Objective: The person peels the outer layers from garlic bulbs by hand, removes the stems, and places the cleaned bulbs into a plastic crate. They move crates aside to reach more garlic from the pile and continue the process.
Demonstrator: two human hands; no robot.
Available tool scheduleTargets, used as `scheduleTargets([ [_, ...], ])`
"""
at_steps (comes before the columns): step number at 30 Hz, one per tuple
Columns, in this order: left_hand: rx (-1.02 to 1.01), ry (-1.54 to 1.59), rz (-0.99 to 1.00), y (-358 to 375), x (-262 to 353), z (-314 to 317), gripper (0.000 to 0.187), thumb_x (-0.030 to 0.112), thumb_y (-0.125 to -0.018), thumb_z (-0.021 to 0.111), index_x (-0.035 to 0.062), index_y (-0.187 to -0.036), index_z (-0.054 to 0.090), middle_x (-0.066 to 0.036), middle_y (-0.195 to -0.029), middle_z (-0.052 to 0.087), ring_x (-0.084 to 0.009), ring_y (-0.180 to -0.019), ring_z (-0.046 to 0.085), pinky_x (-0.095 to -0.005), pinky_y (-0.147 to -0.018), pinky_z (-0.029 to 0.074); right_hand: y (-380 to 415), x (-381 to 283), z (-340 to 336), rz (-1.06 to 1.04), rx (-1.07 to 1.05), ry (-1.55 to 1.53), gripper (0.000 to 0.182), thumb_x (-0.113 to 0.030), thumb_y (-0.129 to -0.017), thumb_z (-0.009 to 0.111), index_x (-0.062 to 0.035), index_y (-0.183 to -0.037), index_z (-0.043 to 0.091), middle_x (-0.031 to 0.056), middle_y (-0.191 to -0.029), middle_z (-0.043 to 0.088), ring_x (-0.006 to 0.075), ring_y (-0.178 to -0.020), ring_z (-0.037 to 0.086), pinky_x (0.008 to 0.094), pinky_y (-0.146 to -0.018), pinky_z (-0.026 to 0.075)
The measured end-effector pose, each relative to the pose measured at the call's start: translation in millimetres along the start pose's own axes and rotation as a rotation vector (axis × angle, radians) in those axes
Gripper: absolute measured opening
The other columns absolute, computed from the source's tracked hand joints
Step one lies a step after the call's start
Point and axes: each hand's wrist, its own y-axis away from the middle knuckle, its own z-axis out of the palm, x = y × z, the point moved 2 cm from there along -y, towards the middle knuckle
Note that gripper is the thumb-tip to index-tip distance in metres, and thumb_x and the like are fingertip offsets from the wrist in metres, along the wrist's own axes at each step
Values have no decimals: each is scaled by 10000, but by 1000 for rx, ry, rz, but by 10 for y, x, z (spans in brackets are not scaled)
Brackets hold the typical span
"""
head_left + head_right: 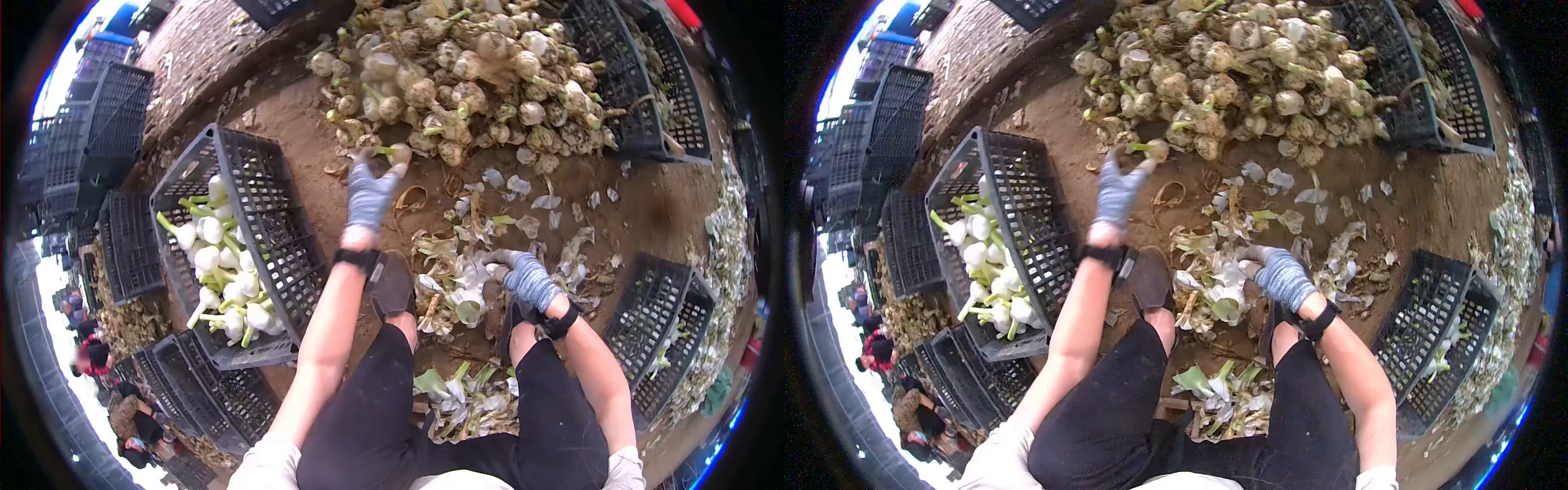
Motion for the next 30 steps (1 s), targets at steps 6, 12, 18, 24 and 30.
scheduleTargets([
  [6, 26, -337, 231, -158, -239, 293, 250, 173, -785, 613, 37, -995, 608, -185, -934, 623, -365, -915, 580, -427, -826, 465, -39, -184, -80, -127, 266, 345, 456, -178, -780, 650, -48, -1200, 527, 170, -991, 570, 296, -861, 587, 361, -745, 473],
  [12, -695, -221, 270, 495, 1072, 334, 237, 197, -780, 634, 57, -971, 626, -168, -891, 635, -341, -895, 595, -407, -790, 476, -268, -349, -75, -378, 549, -115, 466, -24, -810, 591, -34, -1263, 480, 115, -1179, 552, 171, -1009, 537, 296, -833, 449],
  [18, -501, 514, 2, 825, 1140, 283, 613, 178, -751, 743, 27, -1272, 457, -136, -1192, 545, -207, -1103, 520, -322, -926, 426, -41, -550, -241, -52, 396, -614, 220, -169, -849, 642, -12, -1002, 647, 36, -833, 654, 81, -686, 574, 238, -633, 476],
  [24, -768, 716, -294, 1025, 895, 408, 759, 7, -745, 733, 52, -1384, 325, -80, -1241, 501, -157, -1085, 523, -307, -928, 454, 83, -632, -377, 29, 287, -844, 299, -230, -876, 622, -3, -1070, 627, 20, -871, 649, 47, -709, 577, 182, -546, 465],
  [30, -749, 793, -371, 1035, 925, 374, 645, 170, -796, 709, 17, -1336, 391, -90, -1177, 548, -160, -1033, 559, -282, -874, 480, 124, -673, -490, -83, 231, -818, 320, -229, -861, 638, 7, -1077, 624, 54, -885, 659, 76, -769, 598, 224, -663, 498],
])
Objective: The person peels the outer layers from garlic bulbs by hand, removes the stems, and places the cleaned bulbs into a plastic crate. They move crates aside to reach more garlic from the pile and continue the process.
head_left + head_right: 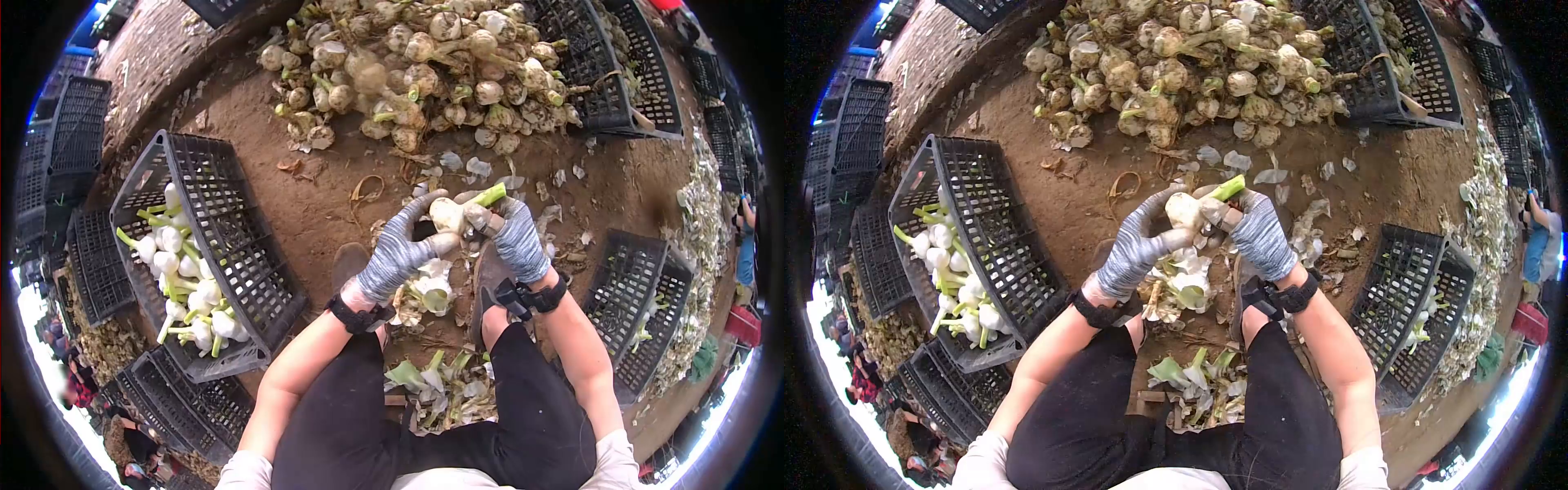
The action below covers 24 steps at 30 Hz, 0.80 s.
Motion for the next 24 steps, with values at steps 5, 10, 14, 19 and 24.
scheduleTargets([
  [5, 25, 375, -95, 37, -45, 30, 571, 279, -882, 598, -10, -1329, 390, -79, -1178, 536, -143, -1041, 538, -271, -849, 470, 60, -91, 16, -56, -69, 223, 287, -149, -840, 647, 29, -1063, 617, 65, -908, 666, 97, -804, 601, 258, -720, 496],
  [10, -11, 352, -125, 25, -50, 74, 518, 477, -941, 410, 29, -1186, 498, -65, -878, 602, -89, -594, 545, -210, -490, 454, 74, 3, -29, -238, -46, 367, 247, -126, -825, 657, -3, -1036, 625, 51, -887, 666, 91, -809, 594, 264, -734, 492],
  [14, 158, 233, -475, -7, -118, 14, 613, 657, -873, 341, 104, -931, 599, -33, -562, 539, -86, -338, 389, -213, -305, 307, 113, 34, -5, -275, -37, 419, 238, -122, -825, 656, -13, -1032, 617, 49, -889, 663, 86, -813, 592, 263, -735, 491],
  [19, -396, 611, -873, -118, -108, -133, 622, 656, -882, 319, 110, -836, 615, -33, -498, 483, -93, -360, 415, -216, -321, 323, 150, 126, 34, -141, -106, 153, 250, -114, -822, 652, -7, -1042, 601, 57, -890, 660, 98, -805, 599, 263, -728, 491],
  [24, 228, -430, 350, -72, 78, -63, 373, 374, -885, 559, 29, -1015, 613, -51, -805, 584, -133, -759, 588, -261, -685, 486, 120, 94, 6, -204, -25, 140, 224, -78, -813, 616, -5, -1024, 598, 70, -881, 645, 130, -827, 594, 284, -762, 480],
])
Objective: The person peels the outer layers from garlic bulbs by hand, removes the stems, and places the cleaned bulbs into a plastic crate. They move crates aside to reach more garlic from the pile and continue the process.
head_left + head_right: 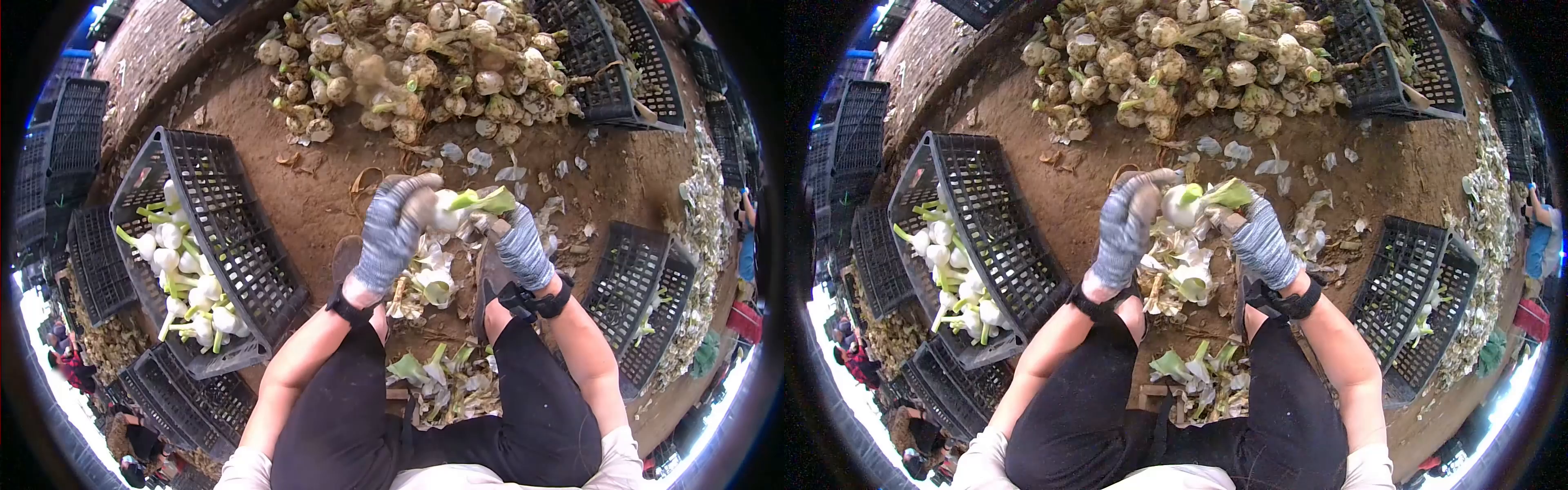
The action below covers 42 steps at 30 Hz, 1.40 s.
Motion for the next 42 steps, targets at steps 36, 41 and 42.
scheduleTargets([
  [36, -340, 55, 53, -45, 166, -35, 193, -15, -786, 648, 44, -969, 633, -77, -987, 628, -197, -955, 586, -321, -871, 451, -38, -125, -129, 364, -177, -12, 338, -259, -862, 624, -6, -1079, 569, 40, -859, 598, 75, -754, 577, 219, -628, 489],
  [41, -352, 23, 70, -71, 132, -72, 198, -20, -787, 644, 48, -973, 634, -76, -988, 629, -196, -948, 591, -322, -859, 457, 20, -151, -180, 433, -167, -247, 306, -220, -863, 608, 6, -1066, 571, 47, -862, 605, 100, -738, 605, 243, -637, 527],
  [42, -363, -32, 91, -72, 149, -70, 199, -20, -786, 644, 49, -972, 635, -78, -988, 629, -197, -951, 591, -322, -857, 459, 10, -151, -163, 428, -139, -197, 319, -227, -857, 627, 1, -1074, 578, 52, -872, 610, 106, -760, 608, 240, -643, 527],
])
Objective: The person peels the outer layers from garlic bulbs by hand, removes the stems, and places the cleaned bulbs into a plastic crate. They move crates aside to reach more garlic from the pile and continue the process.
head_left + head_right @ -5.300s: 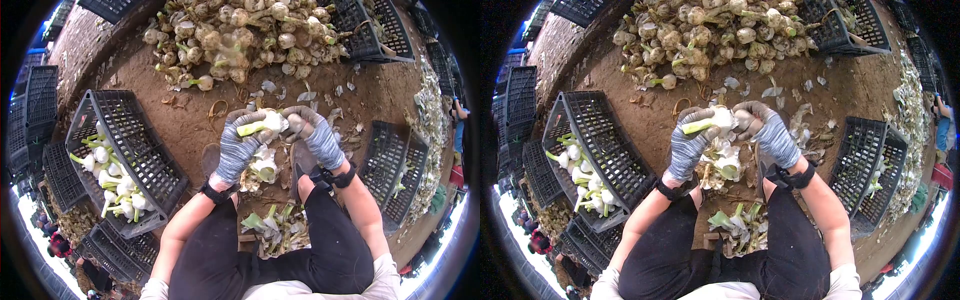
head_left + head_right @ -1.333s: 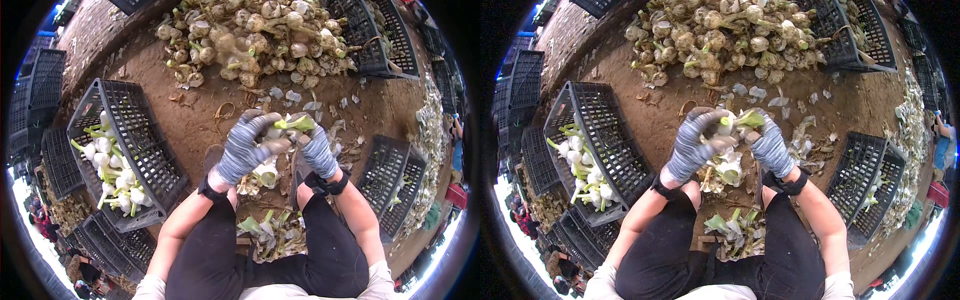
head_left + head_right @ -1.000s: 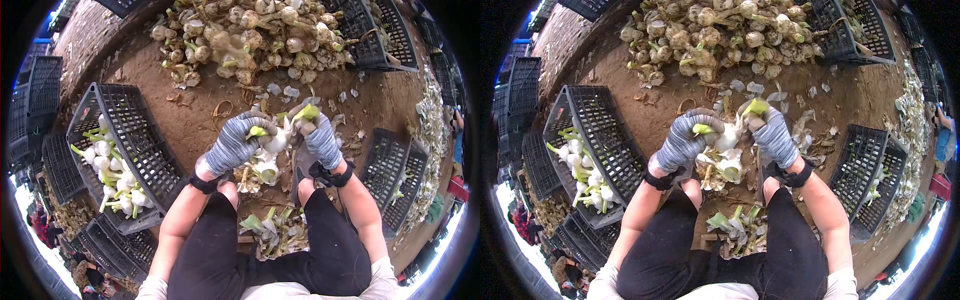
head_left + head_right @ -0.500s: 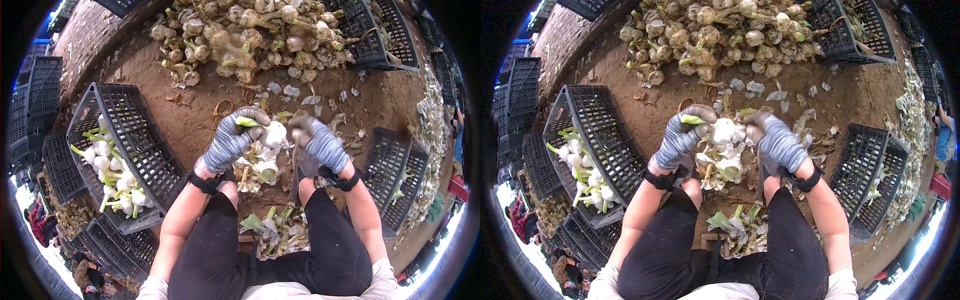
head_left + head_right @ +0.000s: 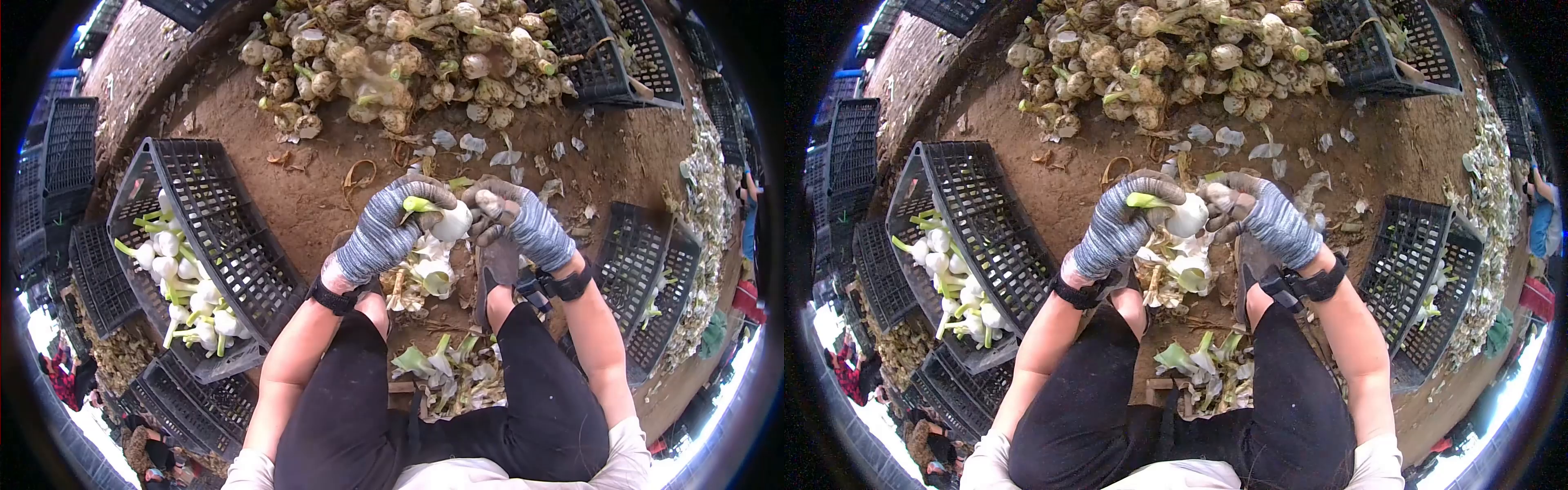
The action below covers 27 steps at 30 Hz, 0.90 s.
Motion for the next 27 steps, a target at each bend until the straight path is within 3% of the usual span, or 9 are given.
scheduleTargets([
  [7, -84, -144, 47, -21, 70, 42, 184, 28, -795, 659, 55, -976, 633, -69, -998, 628, -187, -976, 581, -316, -863, 456, -27, -7, 44, -352, 90, 580, 206, -82, -792, 609, -3, -979, 577, 40, -861, 616, 104, -804, 564, 265, -742, 476],
  [8, -84, -144, 47, 9, 17, 68, 184, 28, -795, 659, 55, -976, 633, -69, -998, 628, -187, -976, 581, -316, -863, 456, -54, 54, 1, -340, 77, 544, 202, -72, -789, 608, -2, -976, 580, 38, -854, 614, 103, -800, 562, 268, -741, 478],
  [10, 86, 559, -225, 64, -116, 115, 182, 80, -812, 672, 46, -985, 625, -55, -1007, 623, -164, -984, 574, -310, -866, 455, -76, 173, -53, -329, 65, 510, 198, -62, -786, 607, -1, -973, 583, 37, -848, 613, 103, -796, 561, 271, -740, 481],
  [13, 227, 752, -368, 115, -234, 117, 331, 150, -834, 667, 23, -1123, 568, -64, -1063, 612, -160, -1020, 572, -303, -886, 463, 66, 390, 45, 75, -103, 243, 256, -78, -776, 632, -2, -1018, 593, 21, -853, 616, 90, -803, 557, 275, -737, 474],
  [16, 270, 1073, -514, 139, -441, 156, 391, 154, -853, 636, 15, -1199, 522, -88, -1115, 604, -178, -1046, 573, -303, -916, 462, 139, 231, 33, -32, -232, 320, 227, -89, -762, 640, -23, -979, 621, 9, -836, 613, 83, -792, 558, 247, -725, 462],
  [19, 285, 1207, -561, 170, -475, 142, 392, 133, -867, 606, 8, -1224, 504, -106, -1152, 593, -184, -1063, 570, -301, -943, 453, 101, 117, -87, 17, -118, 101, 205, -104, -768, 635, -43, -963, 645, 8, -857, 622, 69, -752, 549, 219, -665, 448],
  [22, 319, 1085, -489, 163, -587, 116, 352, 110, -866, 598, 6, -1194, 523, -95, -1115, 608, -171, -1020, 588, -302, -909, 475, 26, 29, -35, -63, 46, 244, 297, -123, -792, 634, -32, -1073, 606, 32, -920, 638, 84, -755, 573, 211, -630, 469],
  [24, 382, 983, -494, 139, -453, 108, 300, 120, -869, 610, 3, -1138, 548, -58, -996, 639, -135, -879, 620, -259, -797, 513, -63, 126, 18, -183, 194, -154, 386, -144, -829, 617, -23, -1186, 534, 52, -970, 641, 108, -753, 600, 205, -597, 495],
  [27, 416, 888, -466, 101, -438, 132, 266, 115, -875, 611, 7, -1112, 557, -48, -937, 636, -105, -797, 610, -229, -718, 510, -128, 163, 242, -122, 64, -153, 421, -149, -854, 590, -6, -1236, 486, 64, -949, 645, 128, -732, 614, 203, -576, 512],
])
